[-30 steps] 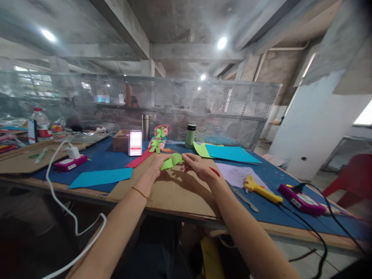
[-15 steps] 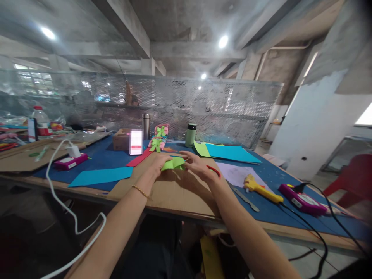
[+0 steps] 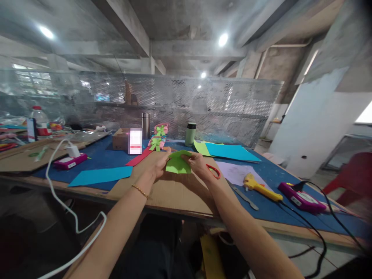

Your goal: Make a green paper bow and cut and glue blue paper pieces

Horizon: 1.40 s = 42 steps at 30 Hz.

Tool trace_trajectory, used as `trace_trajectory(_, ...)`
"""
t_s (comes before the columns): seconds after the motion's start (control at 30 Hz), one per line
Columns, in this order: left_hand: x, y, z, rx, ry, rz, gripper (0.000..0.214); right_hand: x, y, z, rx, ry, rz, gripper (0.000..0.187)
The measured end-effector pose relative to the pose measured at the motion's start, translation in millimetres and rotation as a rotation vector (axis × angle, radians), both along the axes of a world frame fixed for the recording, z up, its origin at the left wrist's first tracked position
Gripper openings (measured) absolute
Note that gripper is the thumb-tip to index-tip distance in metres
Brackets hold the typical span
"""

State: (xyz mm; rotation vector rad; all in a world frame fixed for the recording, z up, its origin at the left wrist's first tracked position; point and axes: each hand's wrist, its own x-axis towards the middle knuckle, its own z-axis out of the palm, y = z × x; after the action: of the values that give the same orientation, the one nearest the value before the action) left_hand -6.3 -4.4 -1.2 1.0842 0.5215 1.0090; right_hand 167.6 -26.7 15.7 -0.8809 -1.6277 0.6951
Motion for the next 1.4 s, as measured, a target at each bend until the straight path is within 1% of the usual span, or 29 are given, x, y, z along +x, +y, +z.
trace_trajectory(0.13, 1, -5, 3.5, -0.022, -0.029, -0.064, 0.067, 2, 2, -0.1, -0.029, 0.026, -0.063, 0.036)
trace_trajectory(0.2, 1, -10, 6.0, -0.001, -0.006, -0.087, 0.076, 4, 2, 0.5, -0.034, 0.048, -0.095, 0.039)
trace_trajectory(0.27, 1, -16, 8.8, 0.045, 0.021, -0.101, 0.078, 4, 1, 1.2, -0.030, 0.069, -0.120, 0.041)
trace_trajectory(0.33, 0, -21, 11.6, 0.112, 0.047, -0.058, 0.068, 3, -1, 2.4, -0.025, 0.083, -0.122, 0.042)
trace_trajectory(0.43, 0, -28, 15.4, 0.201, 0.104, 0.063, 0.046, 0, -3, 5.1, -0.024, 0.083, -0.090, 0.042)
trace_trajectory(0.53, 0, -30, 16.8, 0.225, 0.152, 0.141, 0.040, 0, -5, 8.0, -0.030, 0.074, -0.064, 0.041)
trace_trajectory(0.73, -1, -31, 16.2, 0.256, 0.180, 0.115, 0.032, 4, -9, 10.3, -0.060, 0.065, -0.054, 0.039)
trace_trajectory(0.87, -1, -36, 17.9, 0.276, 0.227, 0.180, 0.027, 4, -9, 10.1, -0.073, 0.054, -0.047, 0.036)
trace_trajectory(0.97, 0, -37, 18.1, 0.258, 0.246, 0.211, 0.027, 4, -8, 9.6, -0.076, 0.046, -0.042, 0.034)
trace_trajectory(1.27, 2, -36, 18.0, 0.184, 0.225, 0.220, 0.032, 4, -5, 8.5, -0.089, 0.024, -0.048, 0.039)
trace_trajectory(1.4, 1, -35, 18.8, 0.166, 0.255, 0.195, 0.030, 6, -6, 8.7, -0.089, 0.026, -0.053, 0.041)
